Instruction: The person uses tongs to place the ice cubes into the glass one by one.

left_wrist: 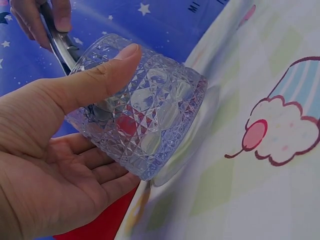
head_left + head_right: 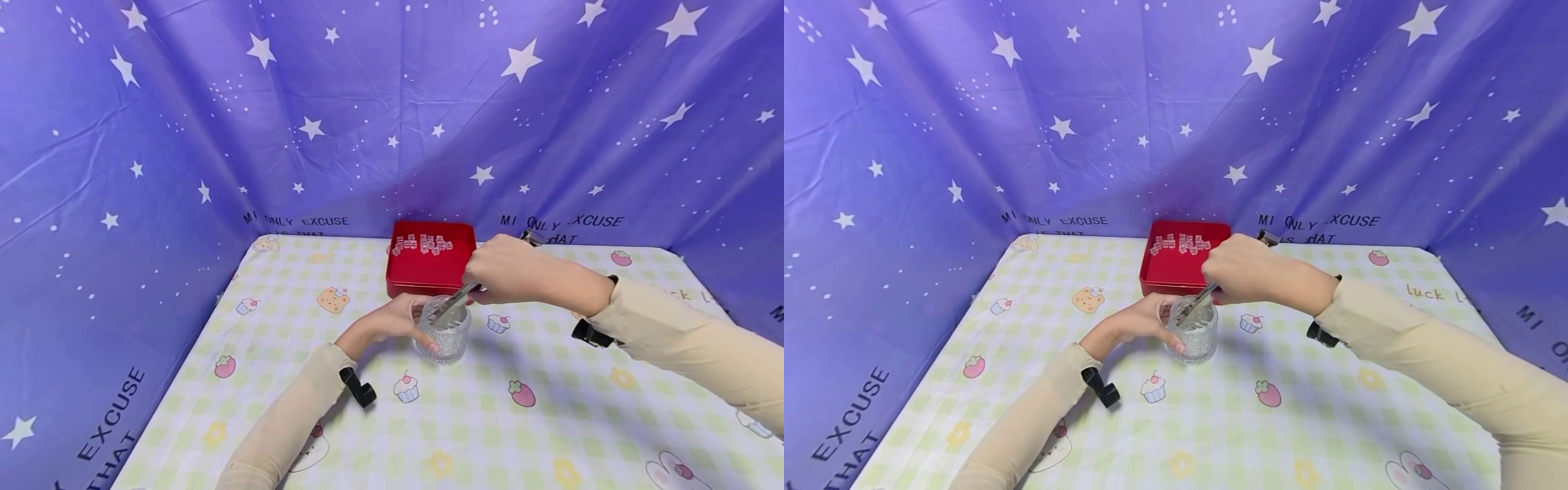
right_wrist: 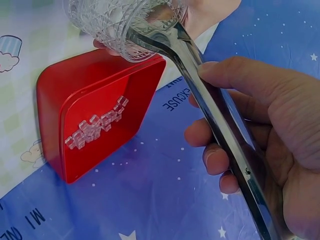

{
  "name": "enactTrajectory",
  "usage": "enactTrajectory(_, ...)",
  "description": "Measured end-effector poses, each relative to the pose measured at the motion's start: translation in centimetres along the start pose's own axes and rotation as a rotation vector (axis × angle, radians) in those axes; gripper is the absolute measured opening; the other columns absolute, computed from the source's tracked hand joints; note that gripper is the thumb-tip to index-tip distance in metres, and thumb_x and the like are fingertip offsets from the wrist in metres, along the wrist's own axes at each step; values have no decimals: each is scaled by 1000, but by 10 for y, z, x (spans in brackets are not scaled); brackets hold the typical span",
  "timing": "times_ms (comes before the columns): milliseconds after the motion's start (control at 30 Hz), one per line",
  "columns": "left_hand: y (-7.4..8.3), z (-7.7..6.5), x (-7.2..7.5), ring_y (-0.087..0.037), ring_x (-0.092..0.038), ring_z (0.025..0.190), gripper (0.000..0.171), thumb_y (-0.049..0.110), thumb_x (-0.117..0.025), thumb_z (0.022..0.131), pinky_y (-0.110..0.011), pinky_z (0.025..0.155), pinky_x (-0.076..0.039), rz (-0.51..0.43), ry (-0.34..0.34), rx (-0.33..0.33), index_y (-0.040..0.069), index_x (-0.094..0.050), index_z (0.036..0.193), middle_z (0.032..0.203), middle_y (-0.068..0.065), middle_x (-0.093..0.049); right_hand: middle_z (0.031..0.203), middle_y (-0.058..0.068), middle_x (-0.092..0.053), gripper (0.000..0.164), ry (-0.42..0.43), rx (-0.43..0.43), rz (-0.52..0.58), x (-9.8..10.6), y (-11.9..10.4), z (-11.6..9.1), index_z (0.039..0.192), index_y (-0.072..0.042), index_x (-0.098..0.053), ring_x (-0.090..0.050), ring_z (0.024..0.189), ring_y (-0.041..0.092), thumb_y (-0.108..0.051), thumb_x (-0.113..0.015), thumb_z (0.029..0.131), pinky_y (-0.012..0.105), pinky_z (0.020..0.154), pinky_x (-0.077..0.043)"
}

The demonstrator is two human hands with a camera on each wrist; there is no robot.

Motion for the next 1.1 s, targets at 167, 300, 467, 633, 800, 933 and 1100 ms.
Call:
enactTrajectory(167, 0, -1, 0, -10, -63, 119, 71, -1, -90, 69, -29, 112, -46, -3, -1, -1, 10, -65, 134, 128, -3, -71, 50, -13, -38, 38, 10, 10, 0, -1, 0, 1, 58, -25, -52, -28, 51, 3, -18, -84, 77, 22, 48, -20)
enactTrajectory(300, -1, -1, 0, -10, -63, 119, 71, -2, -91, 68, -29, 112, -47, -2, -3, -1, 9, -65, 133, 128, -3, -71, 50, -13, -41, 36, 8, 7, -5, -2, 1, 1, 58, -25, -54, -30, 50, 3, -18, -84, 77, 22, 46, -23)
enactTrajectory(467, -2, 0, 1, -11, -63, 120, 71, -2, -91, 68, -29, 111, -47, -7, 0, 4, 10, -65, 134, 128, -3, -71, 51, -12, -49, 32, -9, -12, -15, -1, 2, 0, 60, -24, -59, -36, 49, 4, -18, -85, 77, 22, 45, -31)
enactTrajectory(633, -2, 1, 2, -11, -63, 120, 71, -2, -91, 68, -29, 112, -47, -9, 4, 12, 10, -66, 134, 128, -2, -71, 52, -12, -49, 29, -10, -23, -24, 3, 4, -1, 61, -24, -61, -33, 49, 5, -18, -84, 78, 22, 45, -29)
enactTrajectory(800, -1, 0, 2, -10, -63, 117, 70, 0, -92, 67, -29, 112, -46, 4, 9, 15, 10, -66, 132, 126, -4, -71, 55, -11, -56, 24, -25, -51, -26, 8, 7, -3, 64, -23, -66, -37, 48, 5, -19, -84, 78, 22, 43, -34)
enactTrajectory(933, -2, 0, 2, -12, -63, 119, 69, -1, -91, 68, -30, 114, -45, -4, 12, 13, 7, -66, 131, 126, -6, -72, 55, -11, -56, 16, -23, -81, -19, 16, 10, -6, 69, -23, -72, -37, 47, 5, -20, -84, 78, 22, 42, -33)
enactTrajectory(1100, -4, 1, 2, -16, -62, 127, 69, -4, -90, 68, -30, 117, -42, -34, 11, 25, 4, -65, 132, 129, -9, -70, 54, -11, -51, 8, 49, -99, -13, 25, 17, -11, 78, -25, -78, -32, 48, 5, -20, -84, 79, 22, 42, -23)
Point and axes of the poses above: each hand's wrist, its own z-axis towards the middle knuckle, its own x-axis out of the back of the hand, y = z × x, the point moved 1 cm from there along z, towards the middle knuckle
